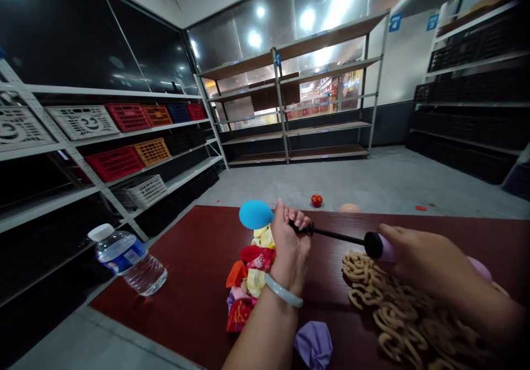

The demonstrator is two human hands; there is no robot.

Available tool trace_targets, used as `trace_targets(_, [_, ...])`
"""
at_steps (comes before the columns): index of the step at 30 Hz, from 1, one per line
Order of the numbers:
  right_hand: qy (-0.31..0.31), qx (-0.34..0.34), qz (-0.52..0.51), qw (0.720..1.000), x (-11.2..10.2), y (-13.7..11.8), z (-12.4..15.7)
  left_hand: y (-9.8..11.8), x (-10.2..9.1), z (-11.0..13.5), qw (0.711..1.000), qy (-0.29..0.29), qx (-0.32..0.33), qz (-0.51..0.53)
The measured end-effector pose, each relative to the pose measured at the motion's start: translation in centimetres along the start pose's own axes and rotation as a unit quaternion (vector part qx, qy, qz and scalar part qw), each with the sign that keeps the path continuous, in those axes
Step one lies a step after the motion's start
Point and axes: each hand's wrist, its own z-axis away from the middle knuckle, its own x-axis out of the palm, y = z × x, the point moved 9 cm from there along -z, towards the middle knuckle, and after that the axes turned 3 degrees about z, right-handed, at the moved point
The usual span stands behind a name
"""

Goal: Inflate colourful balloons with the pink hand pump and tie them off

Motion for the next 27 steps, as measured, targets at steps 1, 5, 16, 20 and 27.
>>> trace_targets(1, [-0.009, 0.000, 0.013, 1.000, 0.2, -0.4, 0.0, -0.7, 0.1, 0.3, 1.000, -0.004, -0.005, -0.001])
trace_targets(5, [-0.016, 0.003, 0.040, 0.999, 0.4, -2.6, 0.2, -3.9, 0.4, 2.2, 0.999, -0.022, -0.035, -0.015])
trace_targets(16, [0.009, -0.035, 0.018, 0.999, -1.3, -5.7, 0.1, -6.1, 1.1, 3.9, 0.995, -0.054, -0.071, -0.052])
trace_targets(20, [-0.006, -0.022, 0.010, 1.000, -0.5, -4.0, -0.2, -2.3, 0.9, 1.6, 0.999, -0.026, -0.036, -0.027])
trace_targets(27, [-0.010, -0.010, 0.007, 1.000, -0.3, -1.4, -0.7, 3.5, 0.7, -0.9, 0.998, -0.028, 0.052, -0.017])
